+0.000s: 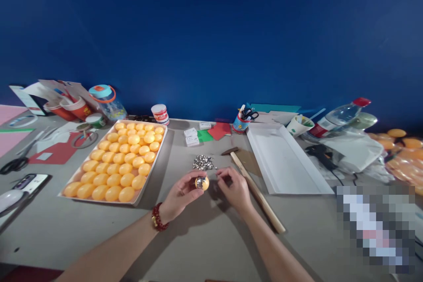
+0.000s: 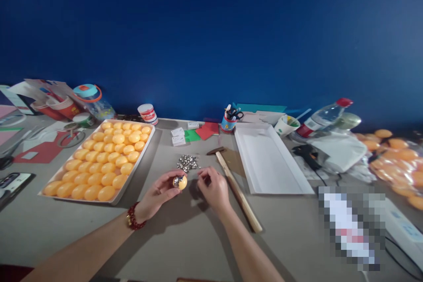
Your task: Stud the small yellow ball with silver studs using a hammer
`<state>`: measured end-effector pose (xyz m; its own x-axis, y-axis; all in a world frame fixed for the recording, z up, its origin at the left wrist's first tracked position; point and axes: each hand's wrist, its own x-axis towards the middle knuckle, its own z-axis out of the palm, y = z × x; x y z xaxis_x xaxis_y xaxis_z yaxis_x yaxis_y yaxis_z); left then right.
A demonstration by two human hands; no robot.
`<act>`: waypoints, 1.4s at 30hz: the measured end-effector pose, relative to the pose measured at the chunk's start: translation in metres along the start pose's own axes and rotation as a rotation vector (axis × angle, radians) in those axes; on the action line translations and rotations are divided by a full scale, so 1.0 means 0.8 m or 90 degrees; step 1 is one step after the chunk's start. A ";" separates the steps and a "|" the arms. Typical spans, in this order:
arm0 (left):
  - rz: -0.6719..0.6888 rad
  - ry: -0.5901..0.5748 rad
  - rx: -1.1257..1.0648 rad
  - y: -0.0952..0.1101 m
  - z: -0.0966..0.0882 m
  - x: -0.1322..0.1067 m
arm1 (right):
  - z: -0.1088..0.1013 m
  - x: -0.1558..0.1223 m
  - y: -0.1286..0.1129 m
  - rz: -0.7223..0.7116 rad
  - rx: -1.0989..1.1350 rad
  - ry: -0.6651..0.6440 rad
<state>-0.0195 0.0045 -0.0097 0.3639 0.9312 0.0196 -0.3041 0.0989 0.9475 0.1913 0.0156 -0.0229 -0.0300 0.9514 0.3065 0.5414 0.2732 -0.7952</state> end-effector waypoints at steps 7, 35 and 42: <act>0.049 -0.012 0.055 -0.004 -0.003 0.001 | 0.000 -0.006 -0.012 0.162 0.354 -0.038; 0.121 -0.051 0.219 -0.006 -0.006 -0.001 | -0.006 -0.014 -0.035 0.401 0.712 -0.199; 0.101 -0.040 0.253 -0.004 -0.005 -0.005 | -0.014 -0.012 -0.043 0.385 0.715 -0.248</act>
<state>-0.0236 0.0017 -0.0139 0.3969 0.8996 0.1825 -0.0025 -0.1977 0.9803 0.1822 -0.0048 0.0074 -0.3708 0.8905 -0.2635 -0.4207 -0.4140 -0.8072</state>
